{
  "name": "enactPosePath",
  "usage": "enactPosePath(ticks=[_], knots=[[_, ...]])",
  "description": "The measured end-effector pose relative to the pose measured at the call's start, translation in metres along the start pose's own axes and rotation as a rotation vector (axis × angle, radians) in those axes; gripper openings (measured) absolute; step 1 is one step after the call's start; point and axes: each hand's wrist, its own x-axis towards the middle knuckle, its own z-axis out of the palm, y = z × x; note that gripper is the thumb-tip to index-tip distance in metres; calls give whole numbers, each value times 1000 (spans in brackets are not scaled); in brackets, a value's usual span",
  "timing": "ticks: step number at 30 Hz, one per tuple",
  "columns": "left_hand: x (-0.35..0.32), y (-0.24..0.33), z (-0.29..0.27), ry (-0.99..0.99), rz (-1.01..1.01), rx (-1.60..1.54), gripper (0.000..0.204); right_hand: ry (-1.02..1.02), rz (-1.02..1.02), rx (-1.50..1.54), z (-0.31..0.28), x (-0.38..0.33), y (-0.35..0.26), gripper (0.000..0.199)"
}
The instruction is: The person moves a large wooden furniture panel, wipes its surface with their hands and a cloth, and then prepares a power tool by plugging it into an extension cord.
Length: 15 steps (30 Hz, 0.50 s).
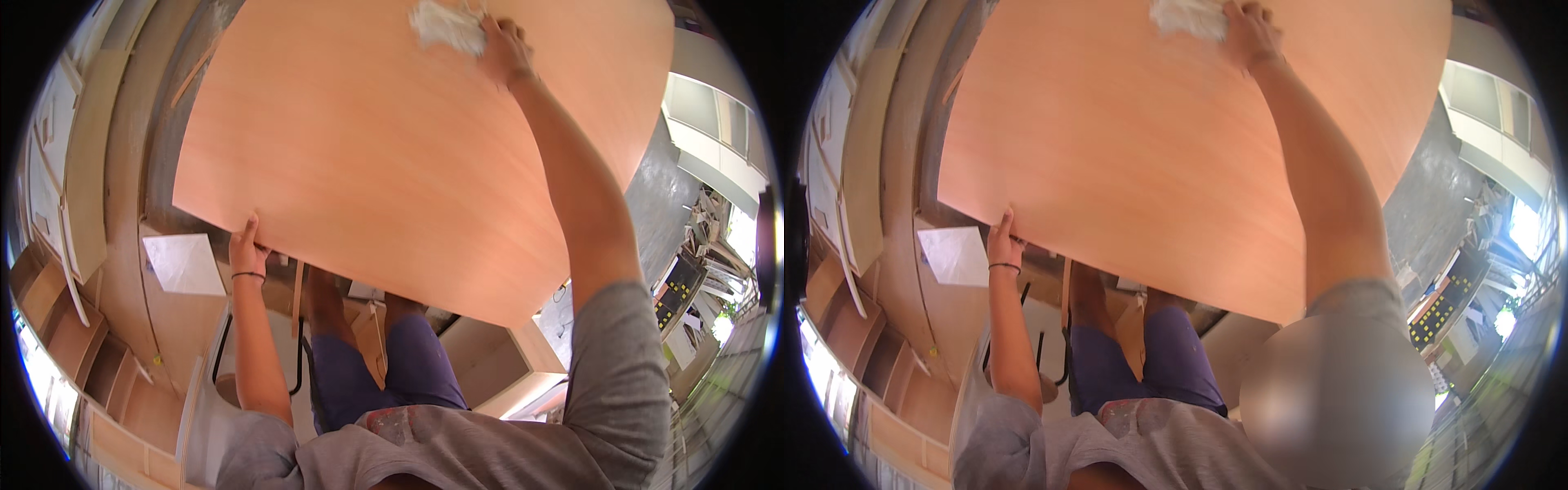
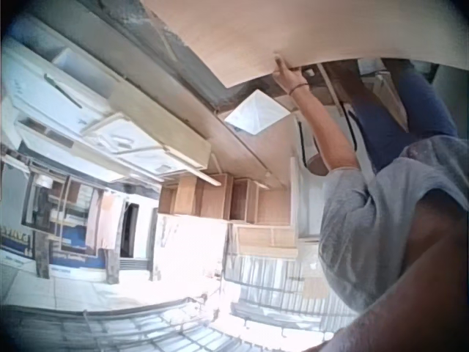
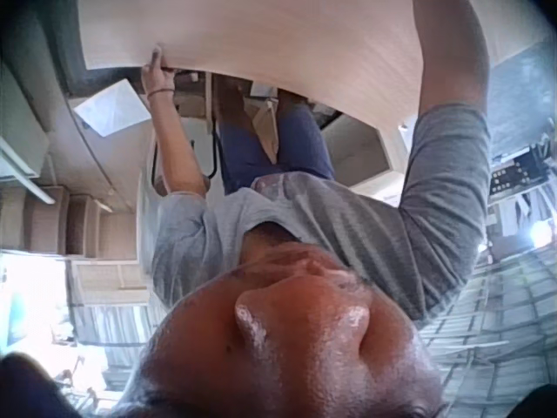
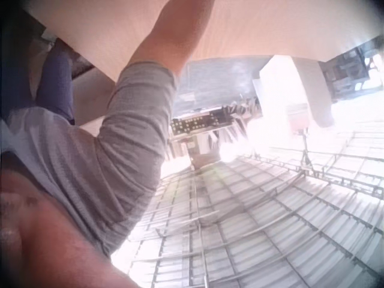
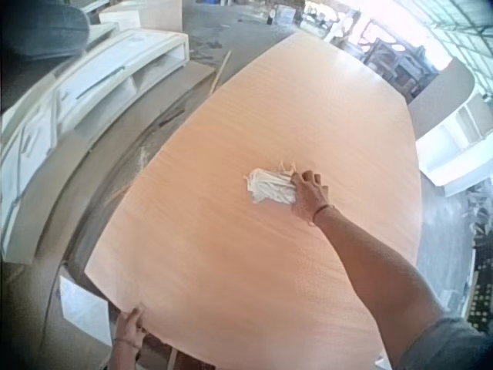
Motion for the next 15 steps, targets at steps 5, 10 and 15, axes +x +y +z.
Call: enactPosePath(ticks=[5, 10, 15], knots=[[9, 2, -13, 66, -4, -38, 41, -24, -104, 7, 12, -16, -41, 47], [8, 0, -11, 119, -42, -27, 43, -344, -295, -78, 51, -325, -15, 45], [6, 0, -22, 140, -95, 60, 44, -490, -490, 38, 39, -390, -38, 34]])
